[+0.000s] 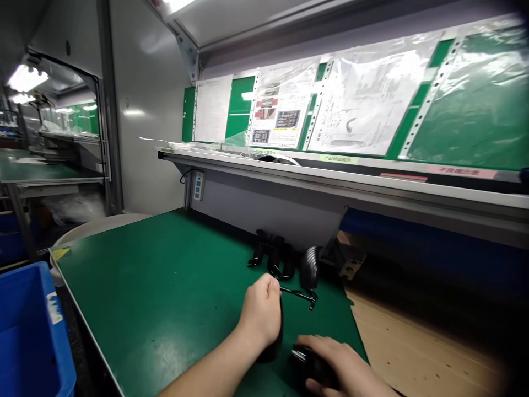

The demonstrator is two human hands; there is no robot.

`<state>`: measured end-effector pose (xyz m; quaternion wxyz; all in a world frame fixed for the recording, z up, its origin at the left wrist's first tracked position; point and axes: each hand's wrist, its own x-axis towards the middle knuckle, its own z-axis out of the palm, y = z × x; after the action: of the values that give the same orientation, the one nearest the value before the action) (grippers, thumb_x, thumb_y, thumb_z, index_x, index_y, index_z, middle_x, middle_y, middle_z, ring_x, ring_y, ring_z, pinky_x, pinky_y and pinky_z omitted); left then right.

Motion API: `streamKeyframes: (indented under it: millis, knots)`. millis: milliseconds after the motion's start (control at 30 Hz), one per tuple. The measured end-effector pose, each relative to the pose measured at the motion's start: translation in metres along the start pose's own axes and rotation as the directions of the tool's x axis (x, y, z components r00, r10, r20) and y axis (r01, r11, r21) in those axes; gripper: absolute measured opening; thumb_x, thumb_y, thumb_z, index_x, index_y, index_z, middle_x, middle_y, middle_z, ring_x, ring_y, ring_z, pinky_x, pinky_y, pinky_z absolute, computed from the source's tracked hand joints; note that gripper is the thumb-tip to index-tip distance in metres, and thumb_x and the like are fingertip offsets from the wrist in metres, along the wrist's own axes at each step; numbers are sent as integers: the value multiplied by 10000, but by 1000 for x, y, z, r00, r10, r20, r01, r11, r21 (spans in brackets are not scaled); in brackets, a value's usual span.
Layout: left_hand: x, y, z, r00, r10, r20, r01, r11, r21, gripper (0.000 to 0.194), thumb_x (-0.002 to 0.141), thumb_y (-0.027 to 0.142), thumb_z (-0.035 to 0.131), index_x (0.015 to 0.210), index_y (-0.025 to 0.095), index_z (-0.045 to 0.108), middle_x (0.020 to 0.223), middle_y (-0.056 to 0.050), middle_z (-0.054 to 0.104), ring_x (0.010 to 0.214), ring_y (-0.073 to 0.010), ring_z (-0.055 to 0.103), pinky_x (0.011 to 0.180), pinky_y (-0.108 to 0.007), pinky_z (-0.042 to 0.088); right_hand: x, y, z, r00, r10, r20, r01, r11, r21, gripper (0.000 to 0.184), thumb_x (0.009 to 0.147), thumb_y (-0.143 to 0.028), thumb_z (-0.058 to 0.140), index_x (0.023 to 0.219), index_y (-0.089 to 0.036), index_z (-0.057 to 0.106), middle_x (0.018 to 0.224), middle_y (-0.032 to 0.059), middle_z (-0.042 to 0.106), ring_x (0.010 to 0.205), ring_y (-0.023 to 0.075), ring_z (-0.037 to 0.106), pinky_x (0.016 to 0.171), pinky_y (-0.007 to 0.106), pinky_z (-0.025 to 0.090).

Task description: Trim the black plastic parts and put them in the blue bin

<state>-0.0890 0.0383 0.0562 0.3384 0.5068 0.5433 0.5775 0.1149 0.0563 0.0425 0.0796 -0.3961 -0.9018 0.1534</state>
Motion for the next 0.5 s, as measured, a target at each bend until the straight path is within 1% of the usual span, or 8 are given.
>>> streamKeyframes:
  millis: [100, 167, 233, 267, 333, 367, 433, 500]
  knots:
    - [10, 1, -12, 1000, 19, -12, -18, 998, 56, 366, 944, 436, 299, 656, 215, 341, 600, 43, 341, 578, -134, 313, 567, -283, 233, 12, -20, 5, 998, -32, -55, 25, 991, -129, 584, 660, -177, 707, 1213, -328, 595, 1142, 31, 613, 1019, 288, 577, 821, 350, 501]
    - [10, 2, -16, 999, 28, 31, -31, 995, 90, 374, 942, 450, 293, 658, 216, 357, 590, 43, 339, 564, -134, 310, 546, -277, 228, 7, -15, 0, 984, -88, -152, 56, 976, -208, 395, 724, -260, 728, 1105, -292, 626, 1060, 39, 620, 944, 265, 590, 755, 320, 503]
    - [7, 4, -19, 991, 39, 125, -53, 992, 115, 376, 938, 456, 295, 663, 216, 384, 581, 43, 338, 548, -133, 307, 524, -272, 223, -4, -4, -12, 924, -209, -320, 92, 934, -344, 158, 848, -352, 638, 969, -252, 625, 953, 49, 612, 831, 243, 590, 689, 319, 479]
    - [5, 5, -20, 980, 47, 192, -72, 990, 121, 373, 934, 456, 307, 663, 216, 395, 578, 43, 341, 541, -132, 307, 514, -270, 222, -10, 1, -19, 873, -293, -390, 106, 894, -436, 143, 887, -361, 581, 965, -247, 618, 950, 59, 605, 822, 251, 584, 691, 340, 461]
    - [-2, 9, -20, 931, 77, 357, -126, 985, 116, 351, 918, 440, 368, 655, 213, 421, 571, 44, 366, 535, -128, 322, 506, -264, 231, -21, 5, -30, 785, -445, -432, 115, 789, -604, 224, 897, -257, 487, 1089, -258, 602, 1064, 85, 595, 928, 296, 570, 775, 413, 419]
    - [-6, 11, -20, 892, 96, 442, -157, 982, 105, 337, 905, 424, 408, 645, 210, 432, 568, 45, 383, 537, -125, 332, 507, -260, 236, -25, 5, -34, 771, -487, -411, 123, 747, -653, 329, 860, -175, 455, 1145, -272, 587, 1126, 85, 585, 998, 314, 553, 832, 451, 388]
    - [-12, 16, -20, 803, 131, 582, -210, 975, 71, 306, 878, 380, 473, 628, 204, 449, 556, 49, 394, 543, -119, 341, 516, -254, 244, -30, 0, -35, 816, -487, -313, 185, 731, -656, 417, 753, -74, 437, 1075, -276, 609, 1091, 62, 607, 1010, 298, 555, 883, 458, 353]
    - [-17, 19, -19, 725, 149, 673, -226, 974, 28, 263, 860, 341, 501, 636, 203, 478, 551, 53, 397, 547, -116, 346, 525, -246, 259, -33, -5, -30, 893, -427, -142, 294, 792, -535, 225, 697, -102, 487, 829, -241, 606, 878, 25, 627, 829, 235, 591, 800, 364, 396]
